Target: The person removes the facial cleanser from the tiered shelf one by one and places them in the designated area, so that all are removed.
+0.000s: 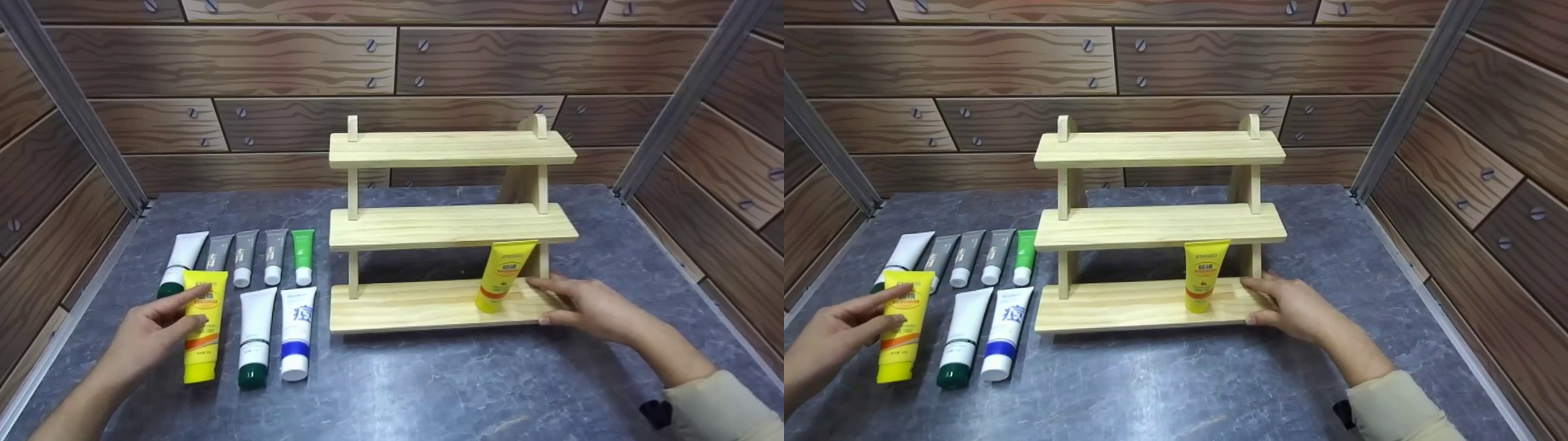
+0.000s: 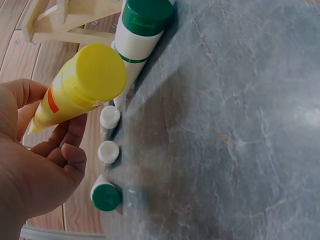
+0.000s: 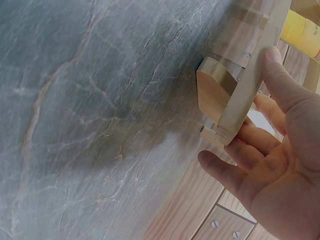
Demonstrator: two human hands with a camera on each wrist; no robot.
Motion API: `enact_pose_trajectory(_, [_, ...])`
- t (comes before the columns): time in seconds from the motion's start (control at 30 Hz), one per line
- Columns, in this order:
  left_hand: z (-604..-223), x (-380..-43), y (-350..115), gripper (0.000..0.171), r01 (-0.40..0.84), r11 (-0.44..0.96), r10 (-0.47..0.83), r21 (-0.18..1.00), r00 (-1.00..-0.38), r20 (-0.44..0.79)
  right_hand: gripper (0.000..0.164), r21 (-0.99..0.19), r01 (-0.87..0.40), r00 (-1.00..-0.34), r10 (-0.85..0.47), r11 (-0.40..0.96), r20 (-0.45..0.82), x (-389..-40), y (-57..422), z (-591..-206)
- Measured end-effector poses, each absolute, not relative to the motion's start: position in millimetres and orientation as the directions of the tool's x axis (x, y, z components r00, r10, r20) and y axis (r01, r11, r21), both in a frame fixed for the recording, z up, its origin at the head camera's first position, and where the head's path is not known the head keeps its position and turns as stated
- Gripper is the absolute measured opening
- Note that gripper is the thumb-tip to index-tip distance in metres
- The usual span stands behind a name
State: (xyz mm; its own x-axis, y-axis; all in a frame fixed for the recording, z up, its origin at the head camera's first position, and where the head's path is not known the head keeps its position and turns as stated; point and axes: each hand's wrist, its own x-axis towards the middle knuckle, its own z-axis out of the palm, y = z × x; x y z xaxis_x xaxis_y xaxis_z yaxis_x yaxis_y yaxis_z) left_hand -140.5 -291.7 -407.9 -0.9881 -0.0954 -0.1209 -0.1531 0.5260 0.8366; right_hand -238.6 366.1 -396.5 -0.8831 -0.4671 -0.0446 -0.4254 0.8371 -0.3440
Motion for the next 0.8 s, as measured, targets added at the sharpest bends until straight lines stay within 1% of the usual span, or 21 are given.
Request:
enact_pose_trajectory(0.33, [-415, -143, -294, 0.057, -0.178, 0.555, -0.08, 0.813, -0.984, -0.162, 0.079, -0.342, -0.416, -0.884, -0.462, 0.843, -0.063, -239, 366, -395])
enact_pose_trajectory(0.57, [-420, -146, -296, 0.056, -0.183, 0.567, -0.077, 0.803, -0.982, -0.17, 0.075, -0.339, -0.45, -0.875, -0.484, 0.826, -0.019, -239, 367, -395])
enact_pose_trajectory(0.8, [-428, -147, -294, 0.056, -0.209, 0.57, -0.081, 0.794, -0.977, -0.198, 0.077, -0.338, -0.439, -0.878, -0.478, 0.833, -0.037, -239, 366, -396])
